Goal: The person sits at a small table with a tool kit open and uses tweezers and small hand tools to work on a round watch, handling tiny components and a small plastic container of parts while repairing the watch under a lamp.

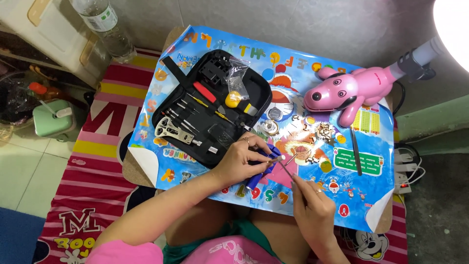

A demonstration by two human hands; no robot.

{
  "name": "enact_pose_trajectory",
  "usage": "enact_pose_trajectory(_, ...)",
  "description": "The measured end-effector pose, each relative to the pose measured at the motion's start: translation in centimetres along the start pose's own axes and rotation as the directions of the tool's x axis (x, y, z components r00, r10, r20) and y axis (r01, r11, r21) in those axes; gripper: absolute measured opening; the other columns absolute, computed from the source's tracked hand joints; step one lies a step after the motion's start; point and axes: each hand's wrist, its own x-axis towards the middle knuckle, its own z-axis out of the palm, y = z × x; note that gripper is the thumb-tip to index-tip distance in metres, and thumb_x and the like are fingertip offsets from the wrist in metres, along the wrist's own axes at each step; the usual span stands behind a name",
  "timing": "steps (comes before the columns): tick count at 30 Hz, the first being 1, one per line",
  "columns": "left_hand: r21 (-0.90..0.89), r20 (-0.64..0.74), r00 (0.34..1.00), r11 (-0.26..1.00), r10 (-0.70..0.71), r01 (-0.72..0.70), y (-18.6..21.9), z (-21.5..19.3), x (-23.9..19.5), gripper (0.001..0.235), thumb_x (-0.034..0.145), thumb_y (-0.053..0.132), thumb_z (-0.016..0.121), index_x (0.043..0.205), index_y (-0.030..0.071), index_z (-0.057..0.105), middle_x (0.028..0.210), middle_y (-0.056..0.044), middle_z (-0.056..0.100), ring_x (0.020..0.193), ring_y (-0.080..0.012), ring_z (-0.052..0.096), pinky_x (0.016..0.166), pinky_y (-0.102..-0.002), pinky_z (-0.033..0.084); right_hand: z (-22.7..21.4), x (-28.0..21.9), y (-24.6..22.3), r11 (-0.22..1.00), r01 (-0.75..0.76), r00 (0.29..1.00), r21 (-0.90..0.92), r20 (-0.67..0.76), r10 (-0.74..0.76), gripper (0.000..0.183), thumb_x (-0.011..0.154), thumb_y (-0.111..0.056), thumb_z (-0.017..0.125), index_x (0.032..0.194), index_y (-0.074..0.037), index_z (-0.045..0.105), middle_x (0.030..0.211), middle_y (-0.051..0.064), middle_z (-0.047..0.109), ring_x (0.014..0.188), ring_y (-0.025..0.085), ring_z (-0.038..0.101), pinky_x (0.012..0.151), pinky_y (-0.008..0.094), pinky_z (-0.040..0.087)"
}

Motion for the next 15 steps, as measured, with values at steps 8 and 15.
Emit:
enact_pose_trajectory(8, -0.004, 0.007, 1.0, 1.0, 0.025, -0.025, -0.28, -0.13, 0.33, 0.014, 0.077, 0.004, 0.078, 0.09, 0.007, 0.083, 0.102, -0.001, 0.071, 0.101, -0.0174, 0.057, 0.088, -0.029, 0.051, 0.24, -0.06, -0.01, 1.0, 0.01, 1.0, -0.014, 0.002, -0.01, 0.024, 0.084, 0.011, 0.073, 0.107, 0.007, 0.073, 0.093, 0.016, 0.077, 0.058, 0.014, 0.064, 0.048, 0.024, 0.048)
enact_pose_trajectory(15, -0.004, 0.004, 1.0, 1.0, 0.008, -0.008, -0.28, -0.06, 0.21, 0.014, 0.076, 0.004, 0.079, 0.089, 0.008, 0.083, 0.102, -0.001, 0.072, 0.102, -0.0169, 0.057, 0.086, -0.028, 0.052, 0.25, -0.2, -0.17, 1.0, 0.022, 0.999, -0.011, -0.03, -0.022, 0.025, 0.084, 0.012, 0.073, 0.108, 0.007, 0.073, 0.087, 0.015, 0.074, 0.057, 0.013, 0.058, 0.047, 0.024, 0.044)
